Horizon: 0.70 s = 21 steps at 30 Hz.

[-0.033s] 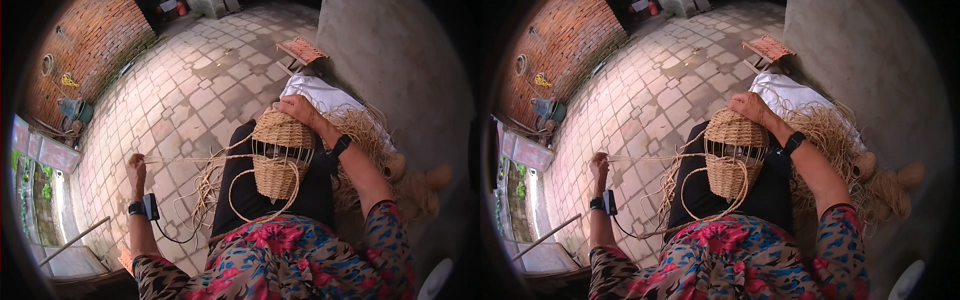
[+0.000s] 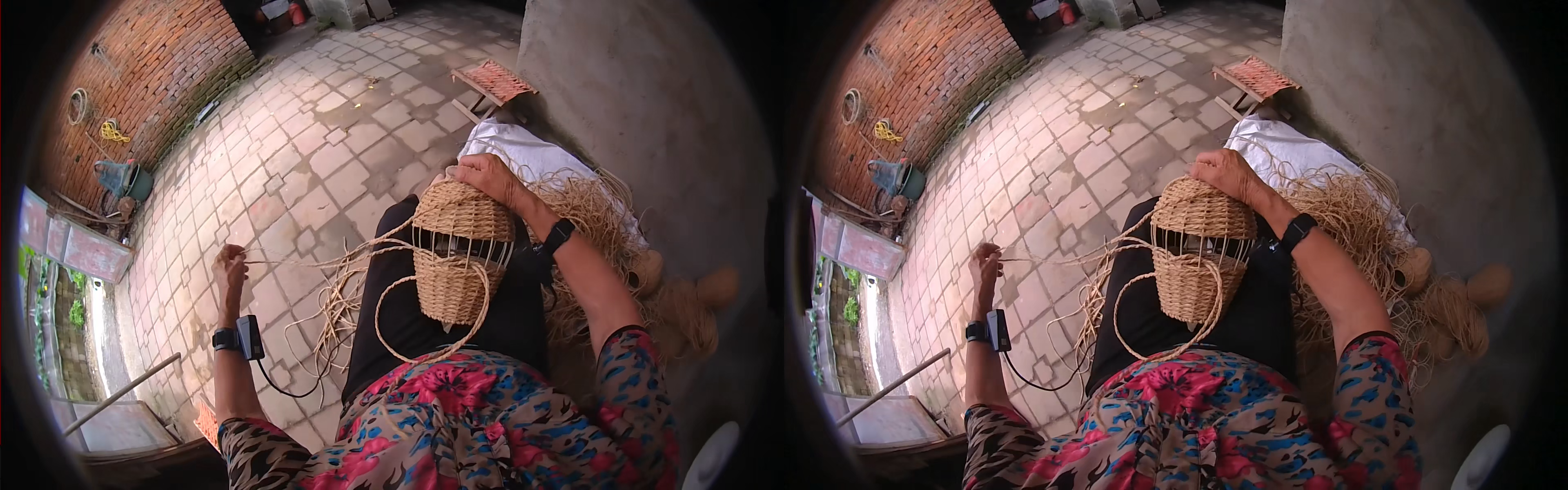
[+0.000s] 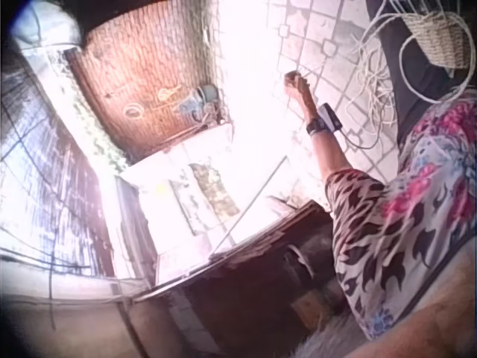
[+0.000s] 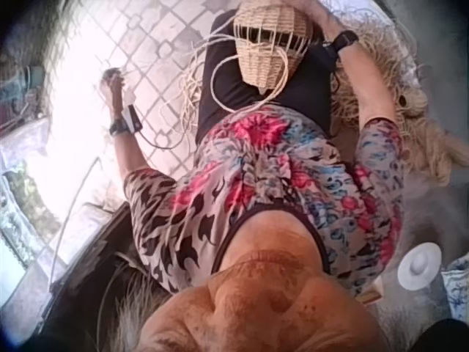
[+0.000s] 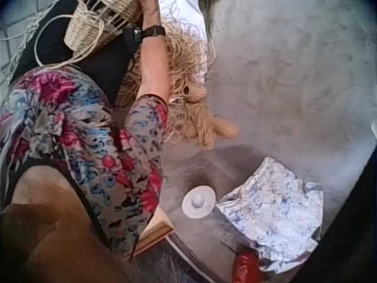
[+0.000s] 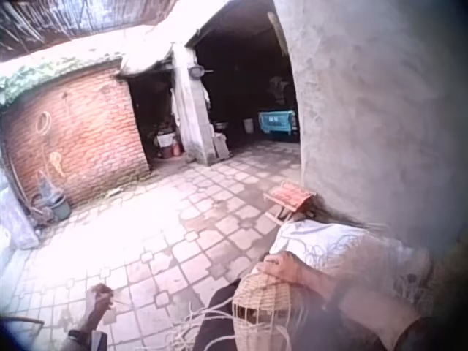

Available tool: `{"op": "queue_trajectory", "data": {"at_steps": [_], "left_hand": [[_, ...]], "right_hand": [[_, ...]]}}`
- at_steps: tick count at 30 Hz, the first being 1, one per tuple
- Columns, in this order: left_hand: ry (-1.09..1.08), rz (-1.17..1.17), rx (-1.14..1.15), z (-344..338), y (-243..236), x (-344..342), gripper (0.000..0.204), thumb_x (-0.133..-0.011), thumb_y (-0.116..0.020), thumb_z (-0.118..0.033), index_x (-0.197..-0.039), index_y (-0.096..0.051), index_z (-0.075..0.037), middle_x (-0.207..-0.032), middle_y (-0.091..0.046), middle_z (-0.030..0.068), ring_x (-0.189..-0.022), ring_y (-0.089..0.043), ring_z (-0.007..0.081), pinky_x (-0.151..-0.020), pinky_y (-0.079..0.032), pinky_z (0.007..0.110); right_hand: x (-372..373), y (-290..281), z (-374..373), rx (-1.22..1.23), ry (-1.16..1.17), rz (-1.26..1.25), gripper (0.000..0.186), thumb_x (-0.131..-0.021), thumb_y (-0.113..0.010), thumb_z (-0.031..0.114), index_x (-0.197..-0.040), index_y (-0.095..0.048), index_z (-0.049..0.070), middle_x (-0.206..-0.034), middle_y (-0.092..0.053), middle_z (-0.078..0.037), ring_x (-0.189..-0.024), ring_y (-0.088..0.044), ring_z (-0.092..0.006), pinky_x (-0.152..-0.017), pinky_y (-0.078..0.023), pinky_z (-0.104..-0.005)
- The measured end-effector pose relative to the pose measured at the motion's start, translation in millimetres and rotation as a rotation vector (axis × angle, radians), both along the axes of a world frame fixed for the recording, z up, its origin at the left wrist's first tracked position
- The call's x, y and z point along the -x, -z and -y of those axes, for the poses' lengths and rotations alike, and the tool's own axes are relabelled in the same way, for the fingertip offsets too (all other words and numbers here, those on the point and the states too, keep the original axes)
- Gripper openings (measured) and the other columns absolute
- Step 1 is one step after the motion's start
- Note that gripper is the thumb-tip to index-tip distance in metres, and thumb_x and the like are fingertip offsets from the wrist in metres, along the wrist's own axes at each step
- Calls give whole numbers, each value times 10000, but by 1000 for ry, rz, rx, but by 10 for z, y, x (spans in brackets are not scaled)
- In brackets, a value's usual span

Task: Weaving a straw basket using thin strips of material.

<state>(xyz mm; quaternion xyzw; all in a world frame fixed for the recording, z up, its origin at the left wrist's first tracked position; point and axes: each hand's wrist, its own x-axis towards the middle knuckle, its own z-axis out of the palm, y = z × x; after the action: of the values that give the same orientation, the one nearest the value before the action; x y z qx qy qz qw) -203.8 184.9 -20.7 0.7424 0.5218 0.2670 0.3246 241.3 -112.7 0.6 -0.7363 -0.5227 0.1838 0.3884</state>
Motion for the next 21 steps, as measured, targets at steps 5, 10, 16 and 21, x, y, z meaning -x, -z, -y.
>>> {"op": "queue_trajectory", "data": {"at_steps": [5,10,16,21], "left_hand": [[630,146,388,1259,-441,-1059,277,-785,-553,-159,-1017,-564,-7,-723,-594,80,-576,-541,150,-573,-483,301],[977,-172,-301,1876,-435,-1609,217,-866,-616,-231,-957,-594,-35,-651,-561,155,-608,-594,300,-570,-471,389],[1033,-176,-382,1531,-270,-1447,204,-900,-592,-208,-782,-541,-48,-718,-605,165,-664,-612,364,-570,-472,432],[549,-432,-420,77,6,-143,189,-881,-622,-199,-788,-578,-40,-638,-584,188,-612,-600,387,-512,-436,445]], "right_hand": [[71,-30,-25,-30,-16,-56,381,-870,-596,379,-817,-647,5,-643,-573,-118,-625,-519,-176,-649,-456,-324],[94,-59,-4,-33,-7,-47,382,-867,-606,378,-812,-646,2,-642,-572,-116,-623,-524,-174,-644,-455,-316],[42,-5,38,-45,-4,-52,384,-863,-615,375,-813,-639,-5,-649,-576,-129,-613,-541,-178,-640,-459,-320],[34,30,-46,-97,-18,-75,385,-856,-612,371,-803,-620,-10,-661,-577,-150,-607,-545,-199,-636,-459,-342]]}}
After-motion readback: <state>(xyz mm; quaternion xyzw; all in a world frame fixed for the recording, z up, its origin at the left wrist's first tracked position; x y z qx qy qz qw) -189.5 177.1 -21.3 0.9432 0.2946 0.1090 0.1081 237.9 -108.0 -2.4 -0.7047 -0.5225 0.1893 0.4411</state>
